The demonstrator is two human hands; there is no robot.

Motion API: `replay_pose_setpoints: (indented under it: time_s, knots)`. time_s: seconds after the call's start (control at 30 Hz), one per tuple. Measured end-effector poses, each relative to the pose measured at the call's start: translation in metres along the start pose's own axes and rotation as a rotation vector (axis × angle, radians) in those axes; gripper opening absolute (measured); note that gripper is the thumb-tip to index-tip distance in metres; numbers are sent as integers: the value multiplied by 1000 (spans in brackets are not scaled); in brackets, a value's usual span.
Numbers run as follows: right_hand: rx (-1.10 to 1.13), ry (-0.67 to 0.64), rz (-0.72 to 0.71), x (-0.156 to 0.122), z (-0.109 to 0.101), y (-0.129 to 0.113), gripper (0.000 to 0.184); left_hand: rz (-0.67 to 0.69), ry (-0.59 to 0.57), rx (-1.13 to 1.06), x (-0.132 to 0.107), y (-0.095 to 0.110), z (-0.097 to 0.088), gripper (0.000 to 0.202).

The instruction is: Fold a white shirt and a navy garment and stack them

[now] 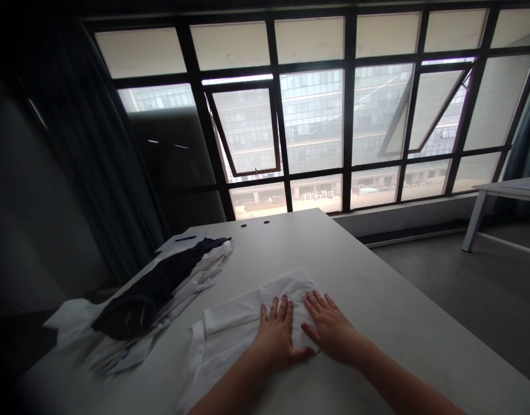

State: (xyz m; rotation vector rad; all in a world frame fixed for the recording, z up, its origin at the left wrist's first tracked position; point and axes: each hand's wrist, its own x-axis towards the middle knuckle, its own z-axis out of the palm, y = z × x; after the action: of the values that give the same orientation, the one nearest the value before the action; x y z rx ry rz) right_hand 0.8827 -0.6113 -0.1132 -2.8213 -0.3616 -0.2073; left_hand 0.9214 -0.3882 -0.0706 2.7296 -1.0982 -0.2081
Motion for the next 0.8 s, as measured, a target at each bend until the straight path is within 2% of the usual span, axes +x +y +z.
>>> replay_pose_setpoints:
  time_s: [0.13, 0.27, 0.4, 0.5, 0.57, 0.63, 0.7, 0.77, 0.8]
  knots:
    - [3, 4, 1, -2, 2, -3, 71, 47, -86, 5, -3, -7, -8, 128]
    - [27, 51, -74, -4, -2, -18, 70, 64, -81, 1, -4, -10, -8, 127]
    - [48, -13, -143, -5, -7, -28, 70, 90, -82, -29, -6, -10, -10, 126]
    - [45, -31, -176, -2, -8, -18, 67, 123, -117, -23, -13, -7, -21, 116]
    - [8, 4, -172, 2, -6, -2, 66, 139, -155, -7, -21, -5, -37, 105]
    - [-74, 81, -85, 5, -4, 19, 66, 141, -159, -31, -29, -8, -59, 92]
    - [-182, 224, 104, 7, -3, 39, 63, 115, -89, -97, -36, -18, -82, 81]
    - [-263, 381, 290, 8, -4, 49, 54, 63, 12, -126, -39, -37, -100, 70]
    - [-277, 432, 335, 8, -6, 50, 49, 16, 51, -114, -38, -49, -105, 64]
